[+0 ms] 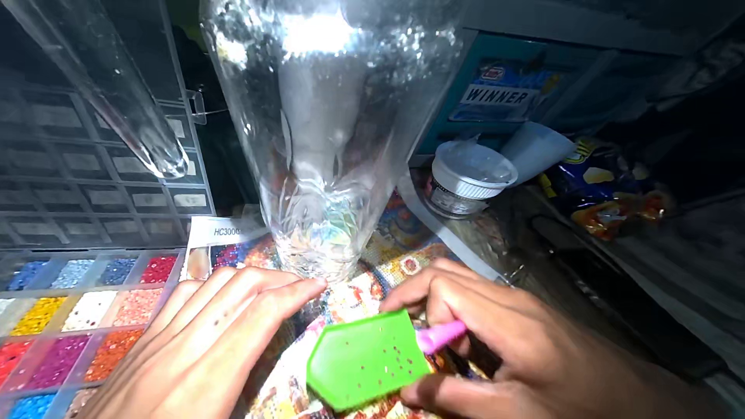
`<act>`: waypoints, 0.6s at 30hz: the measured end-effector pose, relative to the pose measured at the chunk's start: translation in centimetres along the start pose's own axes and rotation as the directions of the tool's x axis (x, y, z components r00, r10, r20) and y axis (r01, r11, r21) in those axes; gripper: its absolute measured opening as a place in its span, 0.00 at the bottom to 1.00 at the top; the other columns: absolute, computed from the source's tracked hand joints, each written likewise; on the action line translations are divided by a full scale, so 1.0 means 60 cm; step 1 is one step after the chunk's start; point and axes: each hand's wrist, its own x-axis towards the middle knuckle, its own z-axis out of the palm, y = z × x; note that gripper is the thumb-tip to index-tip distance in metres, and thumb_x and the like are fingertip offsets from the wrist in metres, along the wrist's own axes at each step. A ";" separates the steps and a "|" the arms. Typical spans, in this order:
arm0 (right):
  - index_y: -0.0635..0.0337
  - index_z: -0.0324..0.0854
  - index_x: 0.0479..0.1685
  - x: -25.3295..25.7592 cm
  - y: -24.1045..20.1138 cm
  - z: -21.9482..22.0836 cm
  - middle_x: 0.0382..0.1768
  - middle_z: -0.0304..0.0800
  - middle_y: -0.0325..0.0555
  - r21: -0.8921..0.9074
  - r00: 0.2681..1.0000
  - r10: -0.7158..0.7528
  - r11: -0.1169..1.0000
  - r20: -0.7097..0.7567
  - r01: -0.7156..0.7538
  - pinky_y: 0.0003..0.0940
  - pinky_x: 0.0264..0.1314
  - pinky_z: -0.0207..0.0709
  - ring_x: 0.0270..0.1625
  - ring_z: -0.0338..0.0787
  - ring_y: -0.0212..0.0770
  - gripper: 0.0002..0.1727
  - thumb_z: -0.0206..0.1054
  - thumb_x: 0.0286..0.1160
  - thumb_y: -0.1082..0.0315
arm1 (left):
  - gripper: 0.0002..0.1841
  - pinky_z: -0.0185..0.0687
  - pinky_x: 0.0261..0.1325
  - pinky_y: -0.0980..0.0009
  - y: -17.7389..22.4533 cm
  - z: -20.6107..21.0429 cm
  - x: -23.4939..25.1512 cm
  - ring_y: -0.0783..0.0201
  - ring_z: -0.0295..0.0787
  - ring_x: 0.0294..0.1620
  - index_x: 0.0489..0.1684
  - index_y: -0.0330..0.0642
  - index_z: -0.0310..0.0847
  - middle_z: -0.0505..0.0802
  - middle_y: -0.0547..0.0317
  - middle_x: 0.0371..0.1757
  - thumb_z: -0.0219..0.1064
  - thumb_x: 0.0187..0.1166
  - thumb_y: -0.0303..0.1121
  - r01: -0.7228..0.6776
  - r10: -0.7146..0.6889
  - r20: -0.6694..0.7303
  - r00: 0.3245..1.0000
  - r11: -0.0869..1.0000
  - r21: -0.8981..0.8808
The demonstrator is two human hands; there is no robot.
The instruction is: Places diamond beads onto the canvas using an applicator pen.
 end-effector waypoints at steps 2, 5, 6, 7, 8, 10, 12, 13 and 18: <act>0.53 0.83 0.53 -0.003 -0.001 0.002 0.48 0.87 0.32 -0.011 1.000 0.008 1.000 -0.004 -0.008 0.15 0.48 0.77 0.48 0.83 0.21 0.21 0.75 0.71 0.49 | 0.36 0.71 0.62 0.47 0.000 0.001 0.000 0.50 0.82 0.65 0.81 0.50 0.75 0.87 0.48 0.68 0.53 0.79 0.61 -0.005 0.005 0.008 1.000 1.000 -0.004; 0.54 0.82 0.50 0.000 -0.001 0.002 0.48 0.88 0.33 -0.001 1.000 -0.006 1.000 -0.004 0.006 0.17 0.51 0.78 0.49 0.83 0.22 0.20 0.75 0.71 0.49 | 0.34 0.71 0.62 0.47 0.001 0.001 -0.001 0.51 0.82 0.65 0.80 0.49 0.76 0.88 0.48 0.67 0.52 0.81 0.60 0.003 -0.003 -0.004 1.000 1.000 0.001; 0.53 0.82 0.50 -0.001 -0.001 0.004 0.47 0.86 0.30 -0.012 1.000 0.005 1.000 0.000 -0.005 0.15 0.49 0.78 0.48 0.82 0.21 0.20 0.74 0.71 0.49 | 0.33 0.70 0.62 0.48 0.003 0.001 -0.001 0.52 0.82 0.64 0.79 0.49 0.77 0.88 0.49 0.66 0.52 0.82 0.60 0.007 -0.007 0.000 1.000 1.000 -0.003; 0.53 0.83 0.51 -0.002 -0.001 0.004 0.48 0.87 0.31 0.006 1.000 0.009 1.000 0.012 -0.009 0.16 0.49 0.77 0.48 0.82 0.21 0.20 0.75 0.72 0.49 | 0.33 0.70 0.63 0.48 0.003 0.001 0.000 0.52 0.82 0.65 0.79 0.49 0.76 0.88 0.49 0.67 0.52 0.82 0.59 0.009 -0.009 0.007 1.000 1.000 -0.006; 0.54 0.82 0.51 -0.001 0.000 0.003 0.49 0.89 0.33 0.024 1.000 0.008 1.000 0.028 -0.009 0.16 0.47 0.77 0.47 0.83 0.22 0.20 0.74 0.73 0.49 | 0.32 0.71 0.63 0.48 0.003 0.000 0.001 0.52 0.82 0.66 0.79 0.48 0.76 0.88 0.49 0.67 0.52 0.83 0.58 0.011 -0.011 0.010 1.000 1.000 -0.005; 0.53 0.82 0.50 0.001 0.001 0.002 0.47 0.87 0.31 0.001 1.000 0.011 1.000 0.002 -0.011 0.14 0.45 0.77 0.45 0.82 0.20 0.20 0.75 0.71 0.49 | 0.31 0.70 0.63 0.47 0.003 0.000 0.000 0.52 0.82 0.65 0.78 0.48 0.77 0.88 0.49 0.66 0.52 0.83 0.56 0.012 -0.012 0.007 1.000 1.000 -0.007; 0.51 0.82 0.50 -0.002 -0.001 0.001 0.46 0.86 0.30 -0.033 1.000 0.022 0.999 -0.011 -0.022 0.13 0.44 0.76 0.45 0.81 0.19 0.20 0.74 0.70 0.48 | 0.31 0.70 0.63 0.47 0.005 0.002 0.000 0.52 0.82 0.65 0.78 0.48 0.78 0.88 0.49 0.65 0.51 0.84 0.57 0.013 -0.013 0.009 1.000 1.000 -0.009; 0.53 0.83 0.51 -0.002 -0.001 0.000 0.47 0.87 0.31 -0.019 1.000 0.023 1.000 -0.001 -0.023 0.14 0.44 0.75 0.45 0.81 0.20 0.21 0.75 0.71 0.48 | 0.31 0.70 0.63 0.47 0.005 0.001 0.001 0.52 0.82 0.65 0.77 0.48 0.78 0.88 0.49 0.66 0.52 0.84 0.57 0.015 -0.015 0.007 1.000 1.000 -0.009; 0.51 0.82 0.49 0.002 0.000 -0.006 0.47 0.85 0.28 -0.047 0.999 0.017 0.999 -0.029 -0.018 0.13 0.47 0.77 0.47 0.81 0.18 0.20 0.75 0.70 0.48 | 0.32 0.72 0.62 0.46 0.003 0.003 0.001 0.51 0.83 0.64 0.78 0.49 0.78 0.89 0.49 0.65 0.61 0.79 0.58 0.002 -0.003 0.043 0.999 1.000 0.014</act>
